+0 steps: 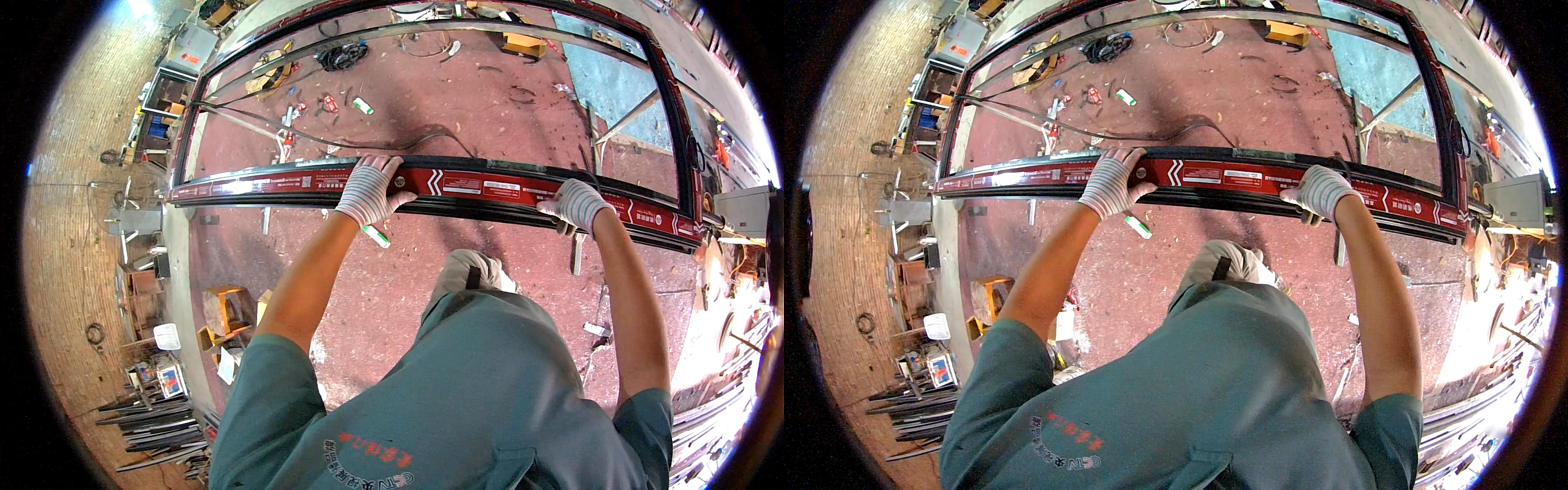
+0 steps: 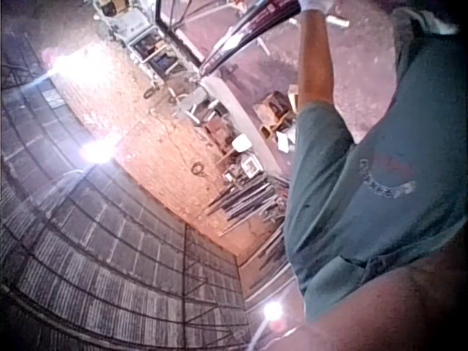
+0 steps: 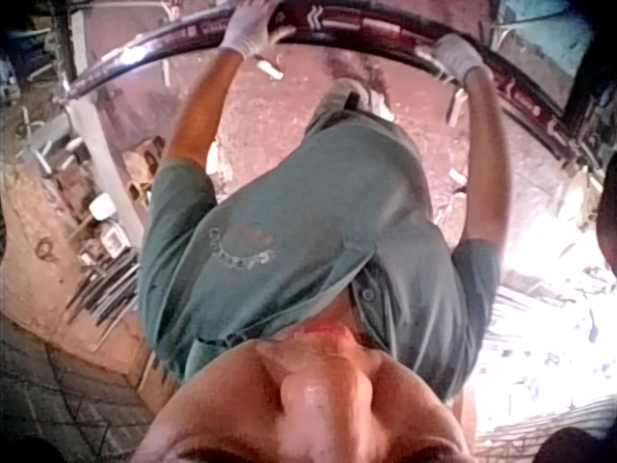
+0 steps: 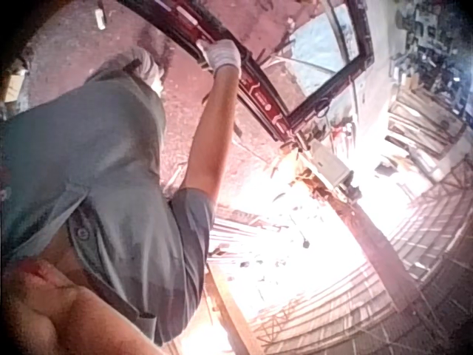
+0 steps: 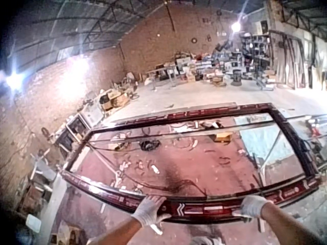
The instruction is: The person installs a black rubber weather stripping onto a red-framed window or door. They use shears to cut the strip to length, press it into the frame's groove, and trim excess material at the corners.
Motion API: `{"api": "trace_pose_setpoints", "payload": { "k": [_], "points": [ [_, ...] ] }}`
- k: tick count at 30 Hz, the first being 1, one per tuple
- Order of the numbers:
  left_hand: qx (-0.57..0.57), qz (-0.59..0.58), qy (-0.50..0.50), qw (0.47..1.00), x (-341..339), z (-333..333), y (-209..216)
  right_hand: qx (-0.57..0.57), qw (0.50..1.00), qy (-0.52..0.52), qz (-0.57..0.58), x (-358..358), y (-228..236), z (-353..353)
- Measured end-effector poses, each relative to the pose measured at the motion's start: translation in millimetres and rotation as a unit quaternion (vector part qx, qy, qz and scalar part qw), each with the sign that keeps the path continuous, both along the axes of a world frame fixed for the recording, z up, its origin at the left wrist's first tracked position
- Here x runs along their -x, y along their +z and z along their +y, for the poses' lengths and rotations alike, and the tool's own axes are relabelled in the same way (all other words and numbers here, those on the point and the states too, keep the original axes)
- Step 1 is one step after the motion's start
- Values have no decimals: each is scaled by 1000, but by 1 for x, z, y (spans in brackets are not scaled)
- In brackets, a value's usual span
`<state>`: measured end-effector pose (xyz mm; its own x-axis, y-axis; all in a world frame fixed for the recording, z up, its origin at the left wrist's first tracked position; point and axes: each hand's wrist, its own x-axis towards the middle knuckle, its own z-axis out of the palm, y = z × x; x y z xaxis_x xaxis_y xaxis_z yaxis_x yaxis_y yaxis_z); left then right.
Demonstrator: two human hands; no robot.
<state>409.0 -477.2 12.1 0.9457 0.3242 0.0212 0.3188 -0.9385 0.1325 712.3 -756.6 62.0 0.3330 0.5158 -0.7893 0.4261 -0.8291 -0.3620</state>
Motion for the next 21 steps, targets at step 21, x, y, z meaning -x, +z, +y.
{"api": "trace_pose_setpoints", "payload": {
  "k": [21],
  "points": [
    [-44, 13, 82, 996, 88, 82, -15, -13, 999, -19, 33, -9, -14, -1]
  ]
}}
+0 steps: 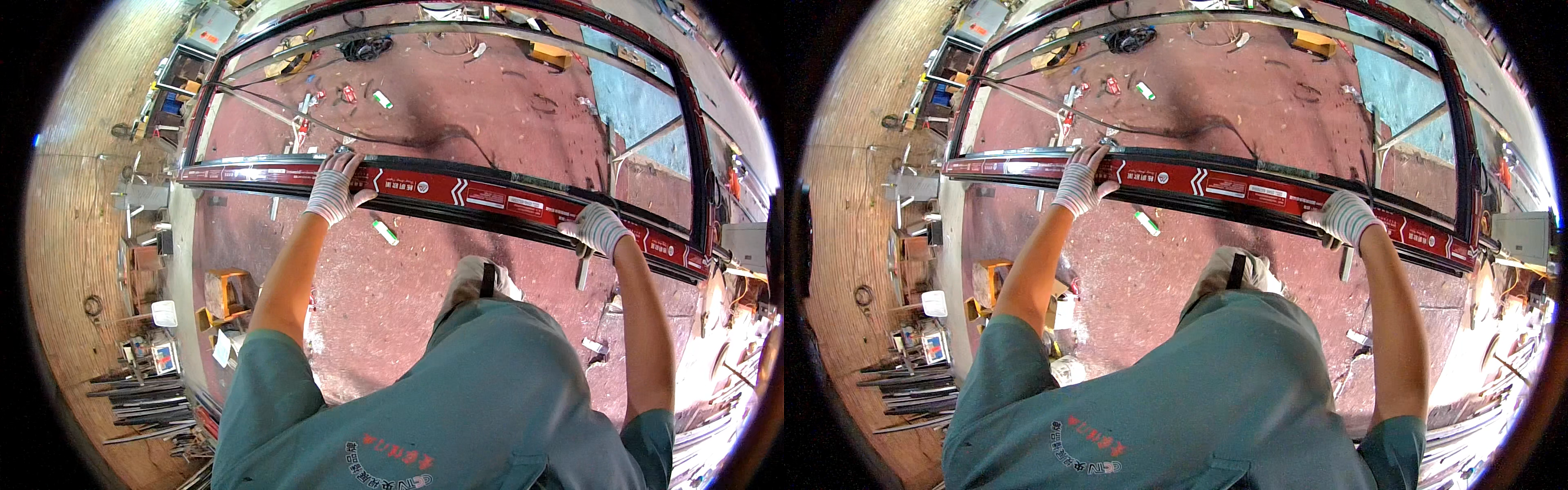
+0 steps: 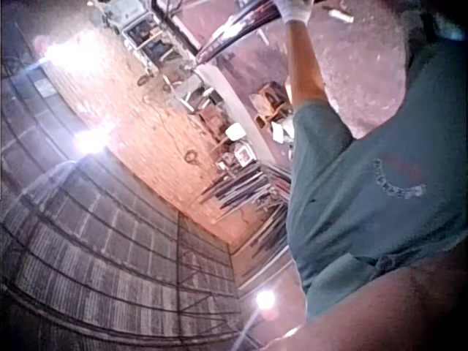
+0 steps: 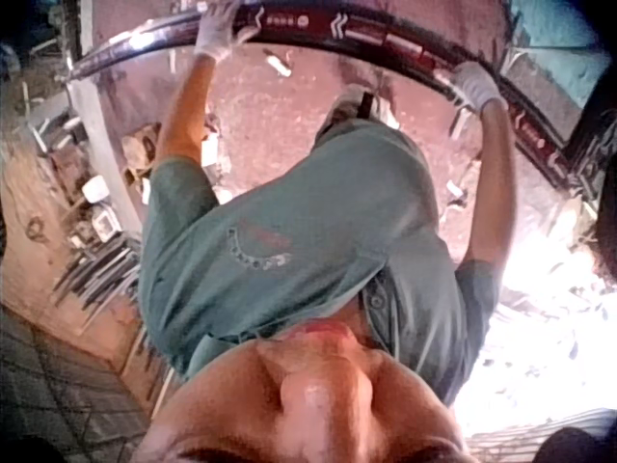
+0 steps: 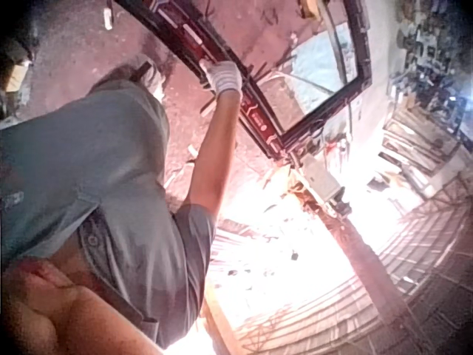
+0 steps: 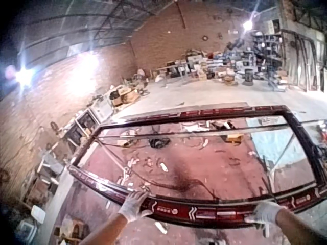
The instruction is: The person installs a black rubber weather stripping onto a red-framed window or door. They use shears to cut the strip to length, press it into the frame's groove, and trim excess material at the corners.
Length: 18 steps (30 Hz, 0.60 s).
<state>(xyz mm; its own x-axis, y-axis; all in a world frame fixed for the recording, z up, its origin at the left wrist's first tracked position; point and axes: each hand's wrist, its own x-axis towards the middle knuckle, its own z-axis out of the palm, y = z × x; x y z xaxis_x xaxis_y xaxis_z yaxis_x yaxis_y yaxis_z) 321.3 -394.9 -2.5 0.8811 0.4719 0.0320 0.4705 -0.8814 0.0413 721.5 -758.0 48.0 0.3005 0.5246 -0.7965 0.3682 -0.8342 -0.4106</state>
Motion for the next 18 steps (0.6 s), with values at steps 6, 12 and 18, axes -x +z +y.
{"api": "trace_pose_setpoints", "payload": {
  "k": [6, 12, 18],
  "points": [
    [-11, -16, 26, 999, -4, -17, 12, -9, 991, 115, -74, -3, -10, -1],
    [149, -71, -73, 984, -99, -87, 52, -79, 966, 198, -147, -7, -16, -17],
    [185, -183, -201, 944, -166, -174, 23, -86, 986, 118, -83, 7, -2, -3]
  ]
}}
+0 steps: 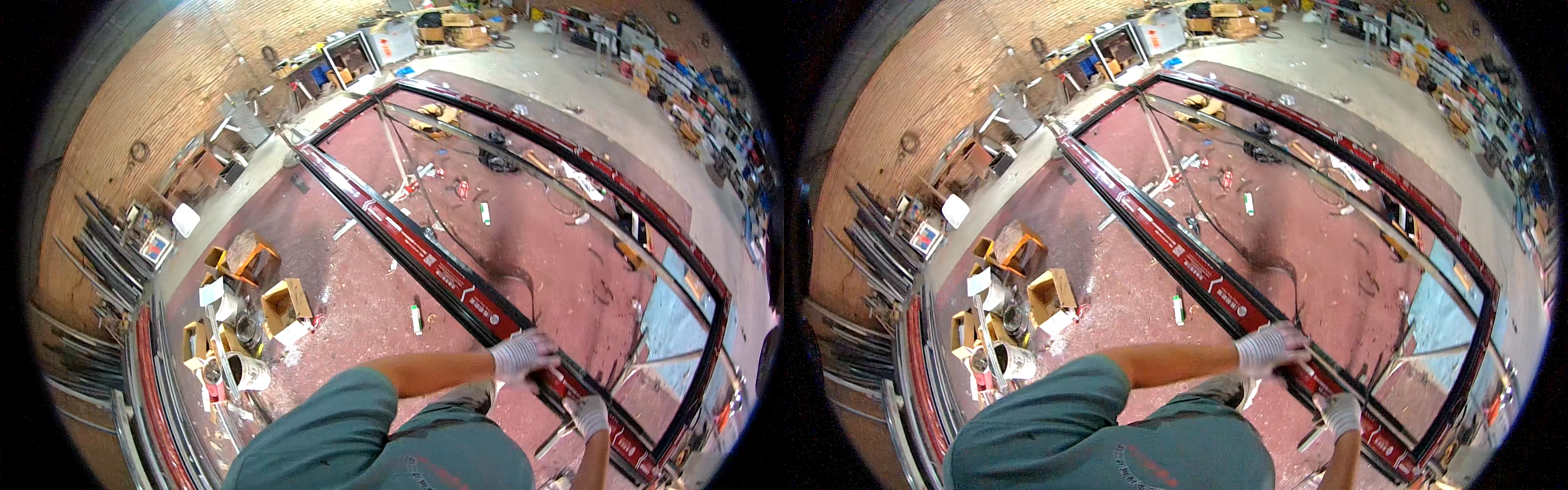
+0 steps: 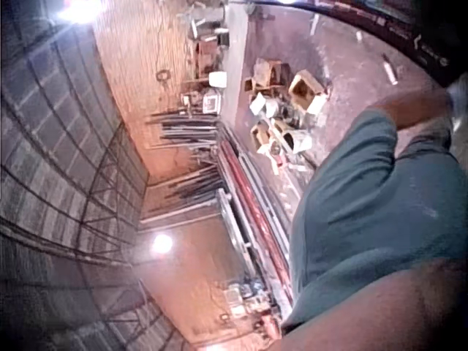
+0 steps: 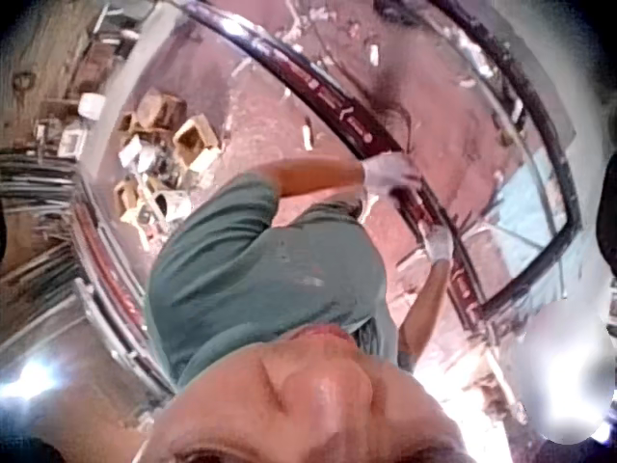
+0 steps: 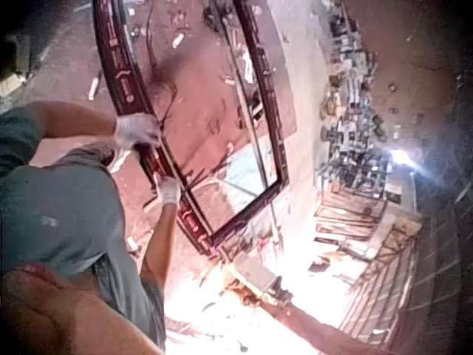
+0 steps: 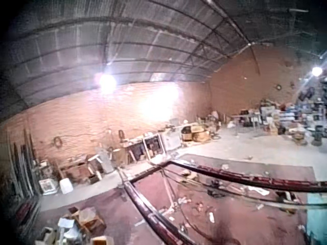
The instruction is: The person installs a black rubber weather stripping onto a red-framed window or door. They use shears to cut the strip to length, press it into the frame's groove, and trim excess material at the corners.
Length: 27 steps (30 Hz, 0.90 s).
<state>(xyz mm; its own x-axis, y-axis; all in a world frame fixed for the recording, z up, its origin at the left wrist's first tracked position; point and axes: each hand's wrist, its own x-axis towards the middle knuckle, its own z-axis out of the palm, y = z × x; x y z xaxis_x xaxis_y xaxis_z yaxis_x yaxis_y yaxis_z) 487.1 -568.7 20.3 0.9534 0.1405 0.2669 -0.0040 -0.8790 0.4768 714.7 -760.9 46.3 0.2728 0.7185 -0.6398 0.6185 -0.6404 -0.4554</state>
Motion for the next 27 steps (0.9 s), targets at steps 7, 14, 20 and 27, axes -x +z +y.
{"api": "trace_pose_setpoints", "payload": {
  "k": [7, 14, 20, 27],
  "points": [
    [36, -150, -131, 979, -94, -62, -65, -53, 993, -20, 108, -74, -126, -74],
    [155, -197, -203, 947, -114, -62, -60, -122, 977, 170, 41, -39, -26, -70],
    [304, -90, -236, 918, -110, -49, -17, 6, 927, 333, -172, -75, 14, -48],
    [154, 39, -124, 979, -128, -77, -15, 174, 907, 274, -270, -232, 67, -111]
  ]
}}
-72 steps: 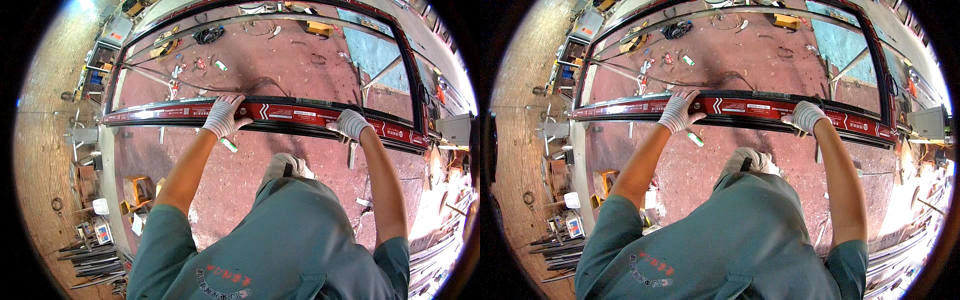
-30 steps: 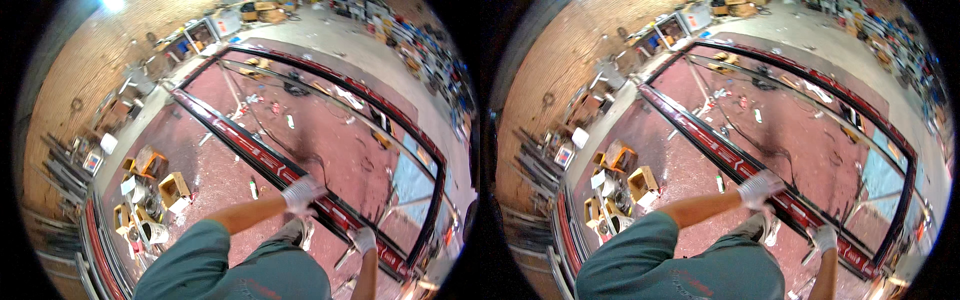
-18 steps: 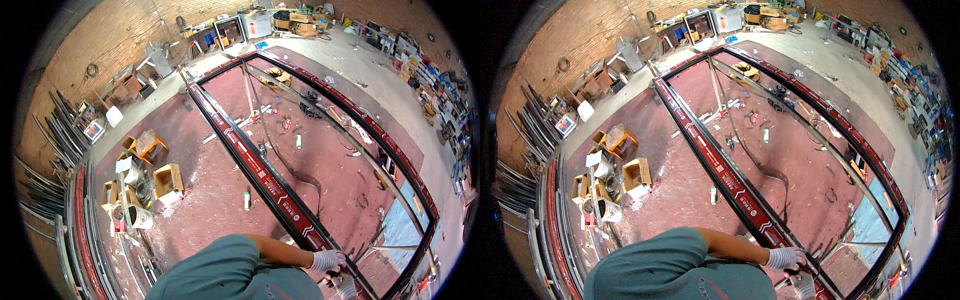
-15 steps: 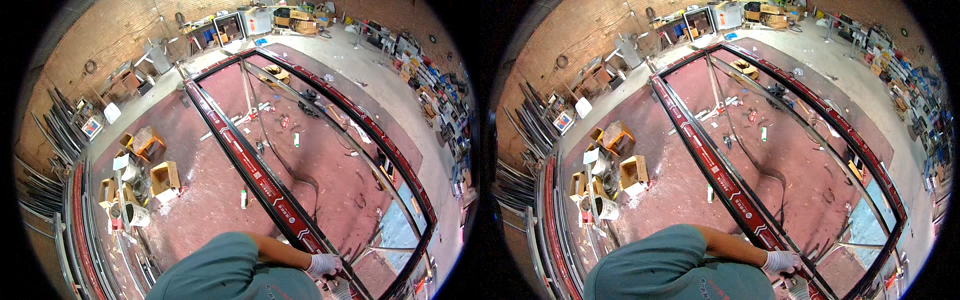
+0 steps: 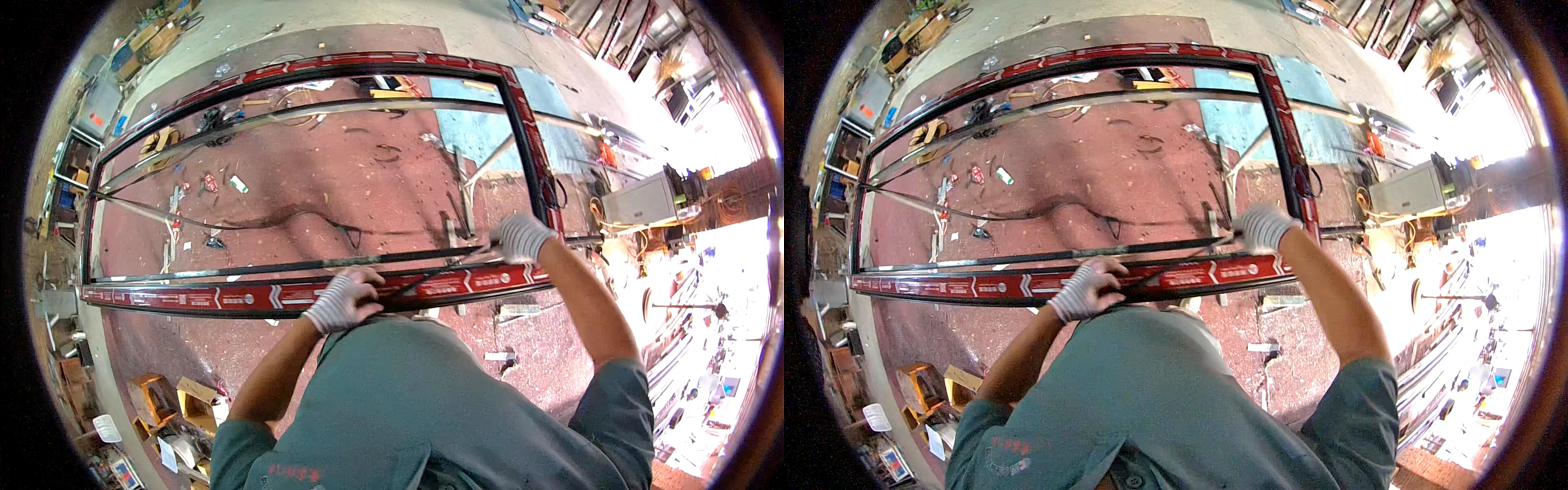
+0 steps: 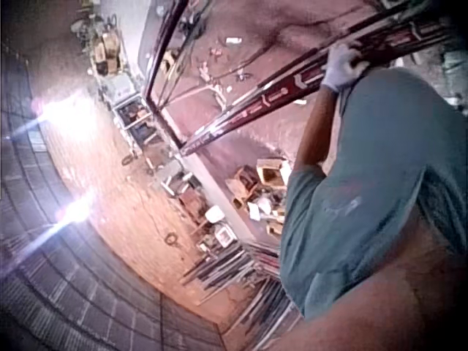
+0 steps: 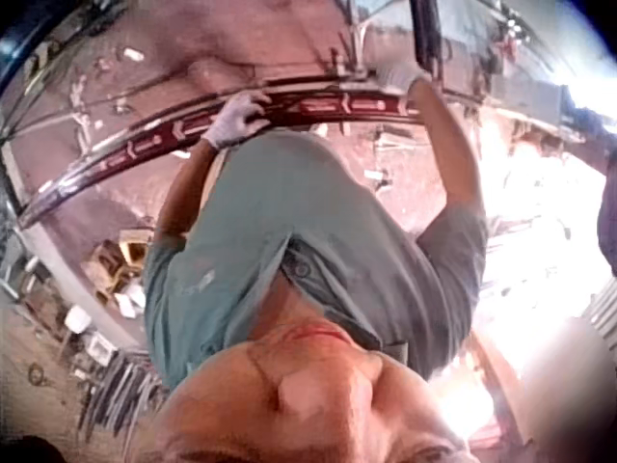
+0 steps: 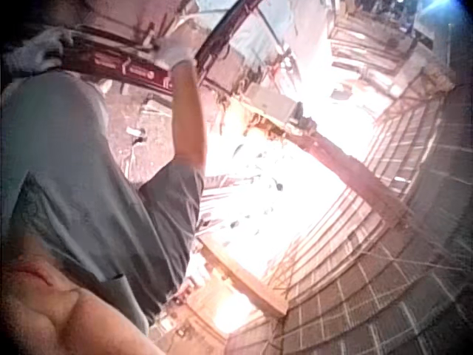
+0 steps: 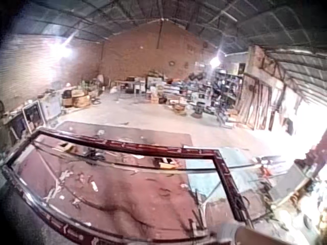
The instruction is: The person installs a black rubber weather stripping onto a red-framed window or door. They use shears to cut the strip to length, press it into the frame's groove, and trim excess material at the corners.
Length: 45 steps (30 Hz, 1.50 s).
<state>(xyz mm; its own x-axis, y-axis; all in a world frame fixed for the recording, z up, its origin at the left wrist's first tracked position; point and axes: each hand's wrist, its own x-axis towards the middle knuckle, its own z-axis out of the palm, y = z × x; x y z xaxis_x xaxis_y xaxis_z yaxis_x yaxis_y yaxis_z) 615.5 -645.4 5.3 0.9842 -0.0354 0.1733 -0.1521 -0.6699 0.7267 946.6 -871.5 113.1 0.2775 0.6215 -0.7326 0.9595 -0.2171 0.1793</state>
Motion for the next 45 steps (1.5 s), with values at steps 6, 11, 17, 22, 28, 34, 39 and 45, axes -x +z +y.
{"api": "trace_pose_setpoints", "payload": {
  "k": [6, 11, 17, 22, 28, 34, 39, 45],
  "points": [
    [-51, 39, 59, 996, 12, -21, 22, -29, 994, 24, -105, -104, 65, -68],
    [-75, 36, 96, 992, 10, -33, 24, -214, 953, 16, -212, -171, 115, -130],
    [-44, 119, 161, 979, 5, -41, 30, -388, 886, 9, -255, -209, 183, -227],
    [-51, 118, 170, 977, 8, -48, 30, -382, 856, 8, -347, -203, 196, -294],
    [-129, 131, 156, 971, -6, -64, 34, -493, 823, -44, -279, -192, 120, -379],
    [-91, 148, 50, 983, -72, -104, 46, -613, 742, -272, -22, -171, -15, -415],
    [-69, 33, 4, 997, -169, -177, 34, -613, 706, -354, -3, -140, -87, -419],
    [-165, 34, -129, 977, -241, -263, 5, -654, 369, -594, 290, -116, -163, -437]
  ]
}}
